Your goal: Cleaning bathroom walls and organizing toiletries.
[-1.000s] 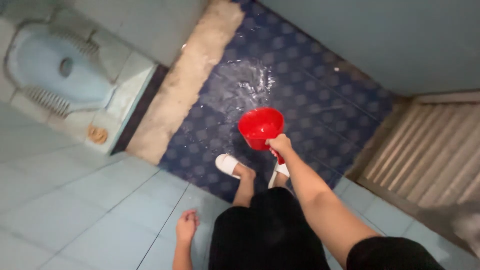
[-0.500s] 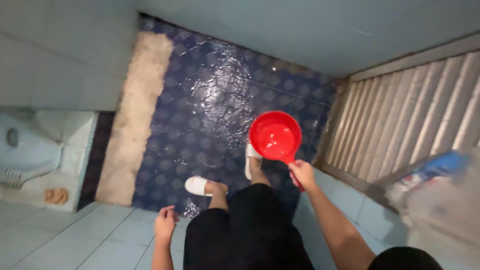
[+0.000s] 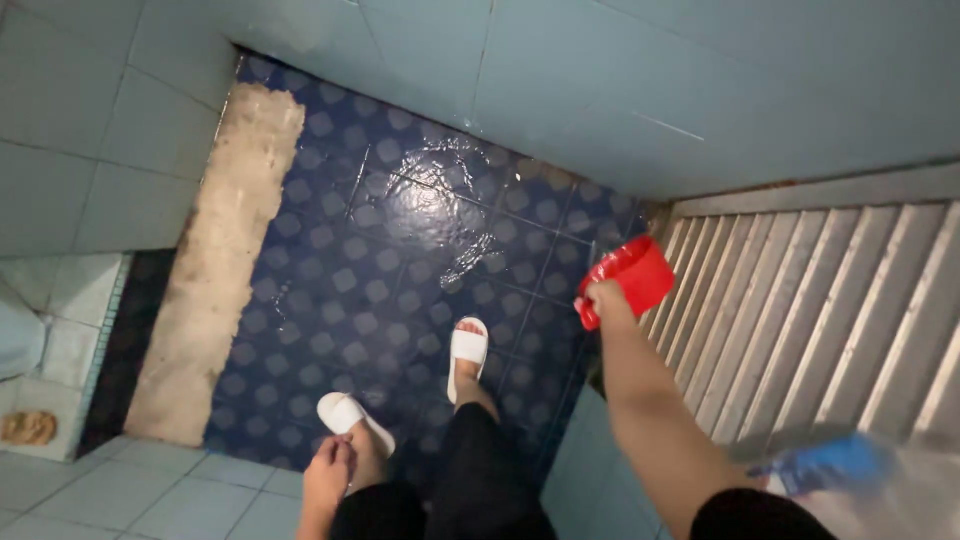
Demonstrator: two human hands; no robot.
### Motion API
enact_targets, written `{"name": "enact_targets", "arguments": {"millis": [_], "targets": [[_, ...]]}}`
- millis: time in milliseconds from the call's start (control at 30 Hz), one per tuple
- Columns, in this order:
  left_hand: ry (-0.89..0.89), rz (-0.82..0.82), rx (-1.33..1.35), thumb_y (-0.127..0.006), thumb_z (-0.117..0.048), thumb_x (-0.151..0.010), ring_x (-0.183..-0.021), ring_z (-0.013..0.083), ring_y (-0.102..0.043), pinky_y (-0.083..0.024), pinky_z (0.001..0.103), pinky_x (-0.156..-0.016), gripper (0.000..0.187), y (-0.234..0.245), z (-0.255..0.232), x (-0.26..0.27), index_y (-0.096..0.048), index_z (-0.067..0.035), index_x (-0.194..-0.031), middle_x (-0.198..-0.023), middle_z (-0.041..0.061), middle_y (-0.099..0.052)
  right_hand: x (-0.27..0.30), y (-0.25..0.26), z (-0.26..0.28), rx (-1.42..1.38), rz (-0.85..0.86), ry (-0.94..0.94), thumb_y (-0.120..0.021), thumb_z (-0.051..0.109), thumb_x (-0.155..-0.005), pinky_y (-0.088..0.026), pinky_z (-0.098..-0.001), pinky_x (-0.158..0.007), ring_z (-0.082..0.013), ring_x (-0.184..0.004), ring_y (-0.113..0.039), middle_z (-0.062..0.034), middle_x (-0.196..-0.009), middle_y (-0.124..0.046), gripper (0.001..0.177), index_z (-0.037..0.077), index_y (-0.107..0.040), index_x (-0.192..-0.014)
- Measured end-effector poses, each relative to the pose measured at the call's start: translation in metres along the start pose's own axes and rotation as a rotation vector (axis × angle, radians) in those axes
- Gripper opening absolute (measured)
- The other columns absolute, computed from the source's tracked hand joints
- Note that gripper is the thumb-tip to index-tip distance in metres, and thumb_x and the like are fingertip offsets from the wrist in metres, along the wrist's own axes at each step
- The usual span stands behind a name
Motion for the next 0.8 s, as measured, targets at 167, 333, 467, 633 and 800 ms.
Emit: {"name": "enact_targets", "arguments": {"millis": [167,333,467,633,800], "targets": [[0.086,0.028,-0.004,-0.056,-0.032,-0.100,-0.080,0.0299,-0.081,-0.060,0.039,-0.077,0.029,-0.001,0.003,0.012,-0.073,-0.014,-0.115,-0.093,0.013,-0.076,0.034,-0.053,0.069,0.063,-0.193,-0.120,-0.049,-0.011,-0.092,-0.061,-0.0507,-0.051,-0.0385,-0.070,-0.068,-0.0193,-0.112,-0.062,0.045,0.007,-0.053,-0.133],[0.040,-0.067,-0.150,-0.057,-0.031,-0.098,-0.085,0.0269,-0.077,-0.057,0.038,-0.080,0.030,0.022,-0.018,0.007,-0.073,-0.016,-0.118,-0.091,0.013,-0.080,0.096,-0.057,0.095,0.178,-0.286,0.008,-0.049,-0.005,-0.096,-0.061,-0.0492,-0.047,-0.0348,-0.063,-0.069,-0.0260,-0.119,-0.065,0.062,0.001,-0.025,-0.153],[-0.012,-0.103,-0.159,-0.058,-0.033,-0.100,-0.086,0.0283,-0.075,-0.056,0.039,-0.080,0.029,0.035,-0.047,0.000,-0.073,-0.014,-0.118,-0.092,0.013,-0.078,0.117,-0.040,0.078,0.199,-0.300,0.031,-0.050,-0.004,-0.094,-0.061,-0.0497,-0.049,-0.0369,-0.066,-0.070,-0.0259,-0.119,-0.063,0.070,0.007,-0.018,-0.156],[0.050,-0.048,0.007,-0.055,-0.035,-0.100,-0.082,0.0278,-0.079,-0.059,0.039,-0.078,0.031,0.039,-0.065,-0.014,-0.072,-0.016,-0.118,-0.090,0.011,-0.080,0.113,-0.020,0.036,0.199,-0.209,0.022,-0.057,-0.004,-0.089,-0.061,-0.0520,-0.047,-0.0408,-0.074,-0.072,-0.0274,-0.115,-0.064,0.040,-0.011,-0.053,-0.128],[-0.034,-0.144,-0.045,-0.056,-0.035,-0.100,-0.085,0.0286,-0.075,-0.056,0.039,-0.080,0.031,0.072,-0.074,-0.025,-0.073,-0.016,-0.119,-0.090,0.012,-0.078,0.118,-0.034,0.001,0.066,-0.063,-0.005,-0.057,-0.006,-0.087,-0.059,-0.0499,-0.050,-0.0381,-0.068,-0.065,-0.0271,-0.101,-0.062,0.024,-0.006,-0.057,-0.111]]}}
Point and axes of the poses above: each hand's wrist, its own x-axis away from the middle knuckle, its own y-axis out of the back of the hand, z = x × y, the point moved 4 cm from there along -x, towards the middle knuckle
